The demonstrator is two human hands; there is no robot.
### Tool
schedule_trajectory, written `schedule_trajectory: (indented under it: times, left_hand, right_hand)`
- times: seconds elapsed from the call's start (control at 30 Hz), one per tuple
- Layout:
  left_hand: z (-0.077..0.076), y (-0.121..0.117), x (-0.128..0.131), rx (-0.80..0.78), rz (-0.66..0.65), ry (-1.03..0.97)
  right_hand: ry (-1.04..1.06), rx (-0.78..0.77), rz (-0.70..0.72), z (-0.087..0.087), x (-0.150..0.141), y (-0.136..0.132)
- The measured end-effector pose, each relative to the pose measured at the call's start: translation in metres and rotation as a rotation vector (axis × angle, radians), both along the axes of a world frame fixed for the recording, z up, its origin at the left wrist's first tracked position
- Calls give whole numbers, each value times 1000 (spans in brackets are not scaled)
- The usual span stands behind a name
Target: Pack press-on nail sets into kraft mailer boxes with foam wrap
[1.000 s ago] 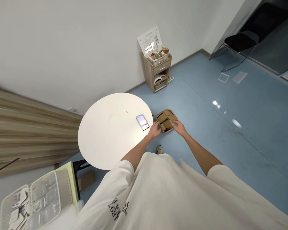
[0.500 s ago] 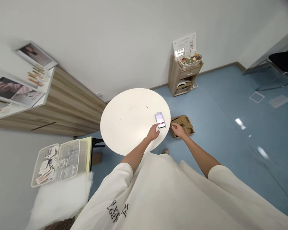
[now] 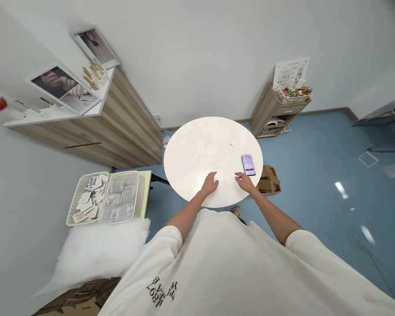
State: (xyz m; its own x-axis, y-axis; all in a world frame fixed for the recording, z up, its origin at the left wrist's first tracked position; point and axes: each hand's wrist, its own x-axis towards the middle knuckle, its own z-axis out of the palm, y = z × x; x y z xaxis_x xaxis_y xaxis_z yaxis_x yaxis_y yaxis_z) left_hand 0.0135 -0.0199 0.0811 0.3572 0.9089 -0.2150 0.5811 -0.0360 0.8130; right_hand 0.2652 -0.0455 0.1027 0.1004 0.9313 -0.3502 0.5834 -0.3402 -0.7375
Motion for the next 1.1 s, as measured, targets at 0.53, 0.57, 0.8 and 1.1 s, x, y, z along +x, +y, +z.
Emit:
schedule_trajectory:
  times: [0.53,0.57,0.8,1.1]
  left_hand:
    - [-12,-32,-136,3,257,-27]
    - [-11,-34,-138,7,279,-18]
    - [1,-58,-131,21,420,-5]
    - [-2,-108,-114,19,545,34]
  right_hand:
    - [-31,-16,299,9,-160,24]
    - [-27,-12,320,10,-162,26]
    - [7,21,453,11,-152,29]
    - [-3,4,629,-5,-148,16]
